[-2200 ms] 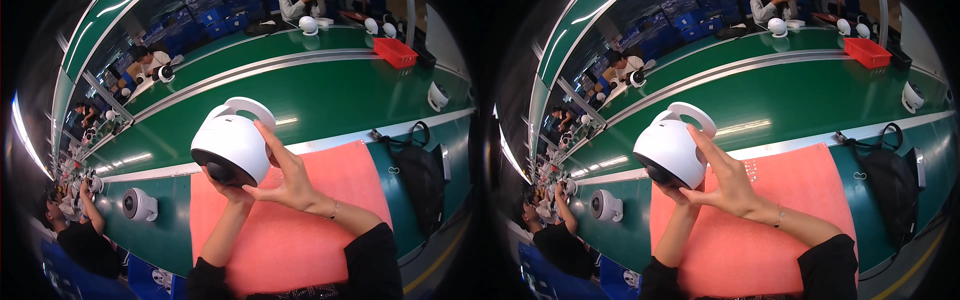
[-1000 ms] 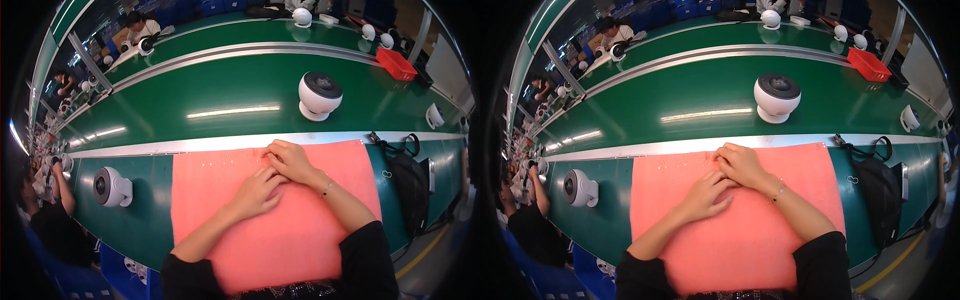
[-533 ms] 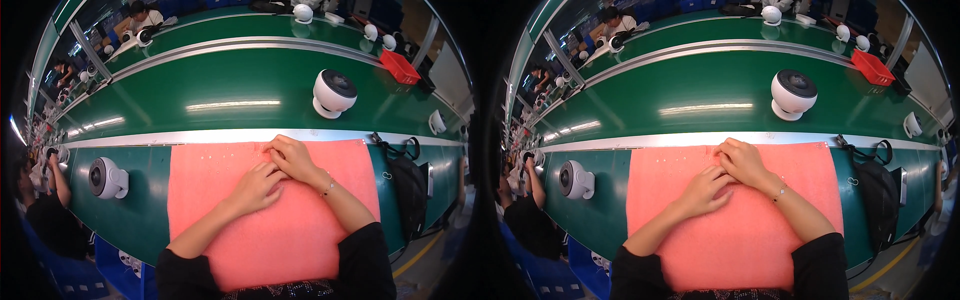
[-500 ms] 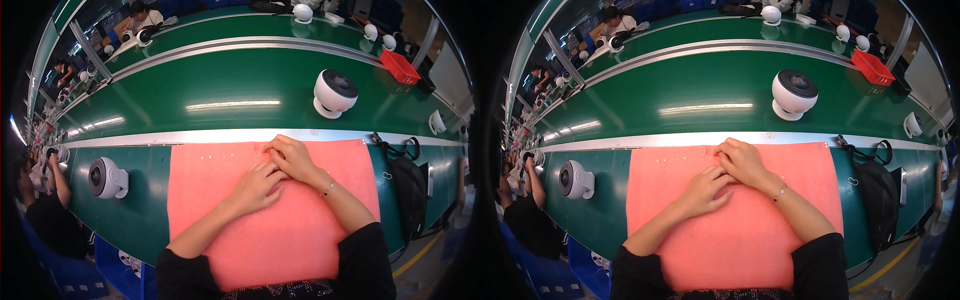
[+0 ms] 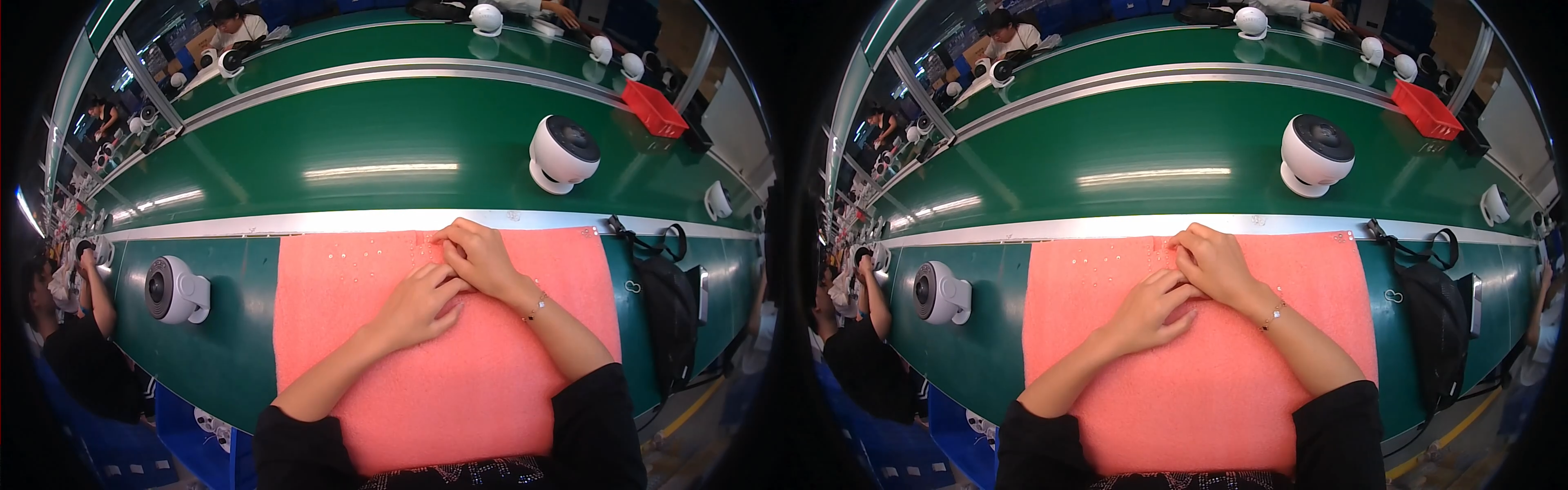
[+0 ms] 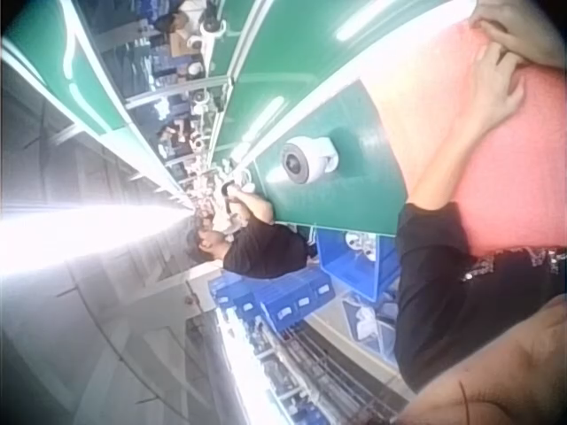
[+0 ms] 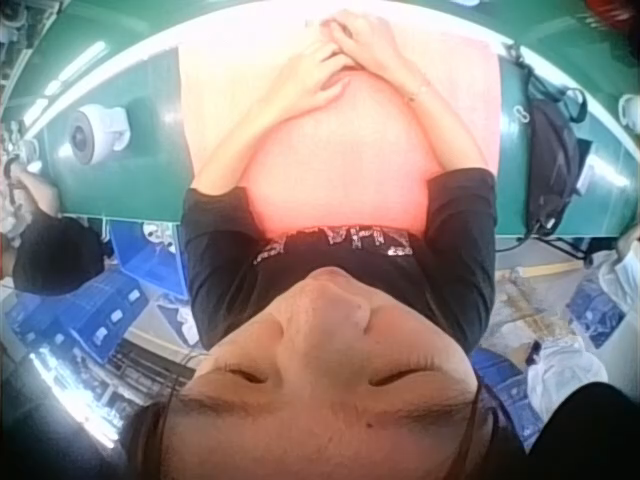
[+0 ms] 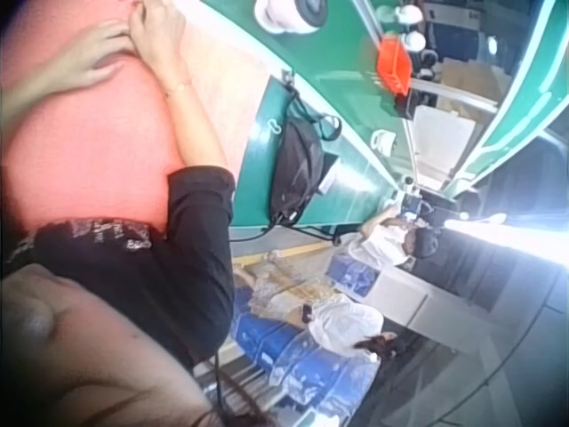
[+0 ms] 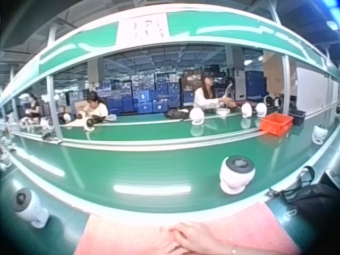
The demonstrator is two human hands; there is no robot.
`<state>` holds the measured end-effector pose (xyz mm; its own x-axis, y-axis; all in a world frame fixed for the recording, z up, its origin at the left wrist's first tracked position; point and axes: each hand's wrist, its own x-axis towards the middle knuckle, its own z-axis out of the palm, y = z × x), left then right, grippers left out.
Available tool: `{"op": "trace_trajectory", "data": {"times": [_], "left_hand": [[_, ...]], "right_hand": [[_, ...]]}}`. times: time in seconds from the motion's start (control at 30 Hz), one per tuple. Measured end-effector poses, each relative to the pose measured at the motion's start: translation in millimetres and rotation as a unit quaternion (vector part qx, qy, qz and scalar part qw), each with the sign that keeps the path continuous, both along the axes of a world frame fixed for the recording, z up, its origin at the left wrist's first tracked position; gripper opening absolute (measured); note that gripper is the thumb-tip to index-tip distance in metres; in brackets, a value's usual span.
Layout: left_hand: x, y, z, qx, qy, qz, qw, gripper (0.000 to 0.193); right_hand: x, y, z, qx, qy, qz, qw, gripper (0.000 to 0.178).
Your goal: Manually assemble various components of security cameras on a factory conveyor belt.
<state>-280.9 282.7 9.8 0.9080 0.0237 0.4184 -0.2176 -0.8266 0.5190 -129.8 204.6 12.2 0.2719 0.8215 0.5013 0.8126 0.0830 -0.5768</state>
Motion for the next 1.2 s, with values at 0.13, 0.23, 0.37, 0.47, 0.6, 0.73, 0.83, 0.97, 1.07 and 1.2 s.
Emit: {"op": "trace_trajectory", "data": {"times": [0.13,0.23,0.37,0.47,0.6,0.73,0.83,0.97,1.07,1.2], "left_hand": [[0.0,0.4,-1.3,-0.003,-0.001,-0.001,1.000,0.029],[-0.6,0.5,-1.3,-0.003,0.005,0.001,1.000,0.029],[-0.3,0.2,-0.5,-0.003,0.008,0.000,1.000,0.030],[-0.8,0.7,-1.2,0.002,0.001,0.001,1.000,0.030],[-0.6,0.5,-1.3,-0.001,-0.002,0.000,1.000,0.029],[-0.5,0.6,-2.0,-0.002,-0.001,0.002,1.000,0.026],[-0.8,0.5,-1.7,-0.004,-0.008,0.002,1.000,0.026],[-0.3,0.4,-1.2,-0.005,-0.008,0.000,1.000,0.026],[-0.5,0.5,-1.2,-0.002,-0.001,0.002,1.000,0.026],[-1.2,0.6,-0.8,-0.006,0.000,0.001,1.000,0.026]], "right_hand": [[-0.7,-0.1,1.2,0.002,-0.002,0.006,1.000,0.016],[-0.6,-0.7,2.2,-0.028,0.003,0.012,1.000,0.020],[0.8,-1.5,3.4,-0.055,-0.043,0.022,0.997,0.027],[-0.5,-0.9,4.9,-0.066,-0.061,0.028,0.996,0.030],[-0.4,-1.2,3.5,-0.070,-0.080,0.022,0.994,0.031],[-0.7,-1.0,2.7,-0.080,-0.077,0.017,0.994,0.032],[-1.0,-0.4,1.2,-0.071,-0.074,0.015,0.995,0.033],[-0.7,-1.0,1.7,-0.057,-0.066,0.018,0.996,0.033],[-0.5,-0.9,1.5,-0.054,-0.062,0.018,0.996,0.033],[-0.8,-0.7,1.4,-0.053,-0.053,0.020,0.997,0.032]]}}
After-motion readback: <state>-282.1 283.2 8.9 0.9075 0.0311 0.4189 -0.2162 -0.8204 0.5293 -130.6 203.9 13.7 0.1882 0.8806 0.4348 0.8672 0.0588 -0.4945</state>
